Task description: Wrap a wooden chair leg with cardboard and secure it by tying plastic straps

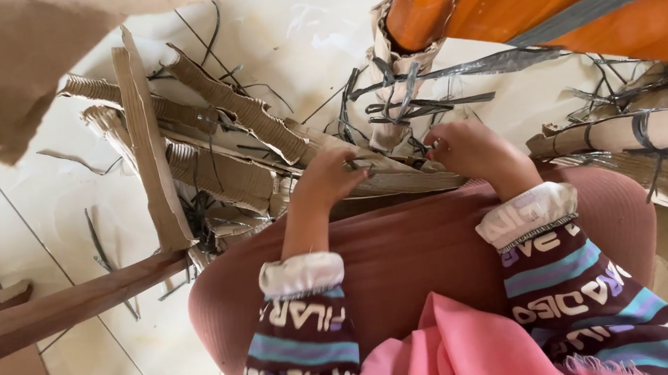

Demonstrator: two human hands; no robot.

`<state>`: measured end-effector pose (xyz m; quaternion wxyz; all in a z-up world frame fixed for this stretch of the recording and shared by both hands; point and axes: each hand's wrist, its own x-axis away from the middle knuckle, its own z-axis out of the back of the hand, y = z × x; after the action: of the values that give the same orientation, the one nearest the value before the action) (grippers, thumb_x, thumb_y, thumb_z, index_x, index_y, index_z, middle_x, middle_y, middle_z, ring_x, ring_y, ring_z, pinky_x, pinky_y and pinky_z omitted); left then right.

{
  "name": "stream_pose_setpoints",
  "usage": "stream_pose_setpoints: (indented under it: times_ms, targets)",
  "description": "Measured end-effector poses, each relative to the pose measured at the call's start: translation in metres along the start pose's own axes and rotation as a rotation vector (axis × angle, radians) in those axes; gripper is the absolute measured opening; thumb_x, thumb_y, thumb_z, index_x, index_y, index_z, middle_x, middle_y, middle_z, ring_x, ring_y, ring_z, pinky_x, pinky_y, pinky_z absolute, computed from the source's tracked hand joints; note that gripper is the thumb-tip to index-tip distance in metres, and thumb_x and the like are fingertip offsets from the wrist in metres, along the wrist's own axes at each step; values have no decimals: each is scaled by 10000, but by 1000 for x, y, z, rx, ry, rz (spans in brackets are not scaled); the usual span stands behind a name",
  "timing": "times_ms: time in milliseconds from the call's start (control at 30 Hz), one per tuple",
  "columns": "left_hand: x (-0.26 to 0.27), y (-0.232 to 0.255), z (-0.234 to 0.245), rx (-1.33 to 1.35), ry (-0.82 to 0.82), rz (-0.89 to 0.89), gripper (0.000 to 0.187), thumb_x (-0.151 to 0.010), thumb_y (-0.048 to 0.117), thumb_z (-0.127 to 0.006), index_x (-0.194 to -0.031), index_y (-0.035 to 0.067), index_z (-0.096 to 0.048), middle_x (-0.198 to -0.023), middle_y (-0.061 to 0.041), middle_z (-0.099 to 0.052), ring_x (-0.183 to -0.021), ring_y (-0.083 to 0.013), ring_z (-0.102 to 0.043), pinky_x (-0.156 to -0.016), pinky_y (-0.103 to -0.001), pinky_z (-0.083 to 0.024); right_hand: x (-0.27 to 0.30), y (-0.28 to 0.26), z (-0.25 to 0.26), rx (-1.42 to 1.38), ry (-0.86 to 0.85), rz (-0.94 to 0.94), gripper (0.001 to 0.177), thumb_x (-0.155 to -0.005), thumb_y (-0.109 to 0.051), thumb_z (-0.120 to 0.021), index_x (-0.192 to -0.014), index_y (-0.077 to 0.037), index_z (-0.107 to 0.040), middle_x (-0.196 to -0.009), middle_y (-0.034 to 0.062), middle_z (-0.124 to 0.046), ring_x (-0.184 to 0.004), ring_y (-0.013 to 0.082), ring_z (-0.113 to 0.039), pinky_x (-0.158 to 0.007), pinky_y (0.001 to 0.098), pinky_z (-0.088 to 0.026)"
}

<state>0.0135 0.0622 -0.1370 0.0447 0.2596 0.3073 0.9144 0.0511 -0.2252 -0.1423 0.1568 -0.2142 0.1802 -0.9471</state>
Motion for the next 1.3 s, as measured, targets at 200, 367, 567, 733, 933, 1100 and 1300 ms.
stream_pose_setpoints:
  times_ms: [200,367,567,733,933,1100,1300]
  targets:
    - [-28,12,-18,-163,-40,158,823,-882,426,-768,-1582,290,-357,-1692,-171,-152,-1543,-495,-124,-1209,-710,-108,-8,-6,-23,57,-26,14,314,-890,-343,-557,-1062,-172,-756,-897,246,-738,-923,500,-695,-863,607,-535]
    - [-52,-33,-63,-92,-9,237,722,-878,532,-724,-1511,310,-457,-1670,-133,-151,-1554,-463,-32,-1223,-678,-66,-13,-13,-25,75,-64,11,294,-837,-343,-620,-1060,-213,-760,-934,228,-750,-964,473,-699,-885,599,-544]
    - [-101,-84,-102,-98,-17,362,713,-917,569,-573,-1509,188,-458,-1599,-45,-268,-1516,-398,-102,-1215,-659,-51,-13,-29,-27,68,-82,-19,329,-844,-382,-595,-1084,-229,-761,-949,219,-754,-950,486,-694,-876,594,-545]
    - [-35,-41,-29,-65,109,164,427,-886,324,-523,-1041,14,-771,-1117,-201,-749,-1141,-459,-674,-1009,-569,-495,-3,-35,-24,37,-56,-33,329,-841,-385,-639,-1121,-252,-749,-953,190,-761,-948,471,-705,-882,579,-548]
    - [98,33,63,343,291,-252,276,-828,336,-703,-1027,180,-813,-1104,-202,-747,-1103,-444,-665,-960,-539,-529,37,-78,16,-150,31,50,298,-840,-355,-636,-1124,-350,-728,-986,67,-786,-976,416,-707,-877,568,-544]
    - [132,63,56,611,234,-525,256,-870,184,-781,-1125,177,-791,-1159,-227,-749,-1134,-418,-698,-1000,-454,-532,95,-131,76,-736,28,321,366,-943,-150,-685,-1301,-78,-696,-1052,177,-771,-932,314,-727,-852,441,-575]
    - [146,93,39,750,302,-505,294,-871,167,-825,-1160,164,-778,-1205,-195,-732,-1164,-335,-688,-993,-406,-538,109,-111,68,-940,16,354,372,-945,-153,-731,-1296,-41,-685,-1030,172,-766,-912,254,-711,-860,429,-578]
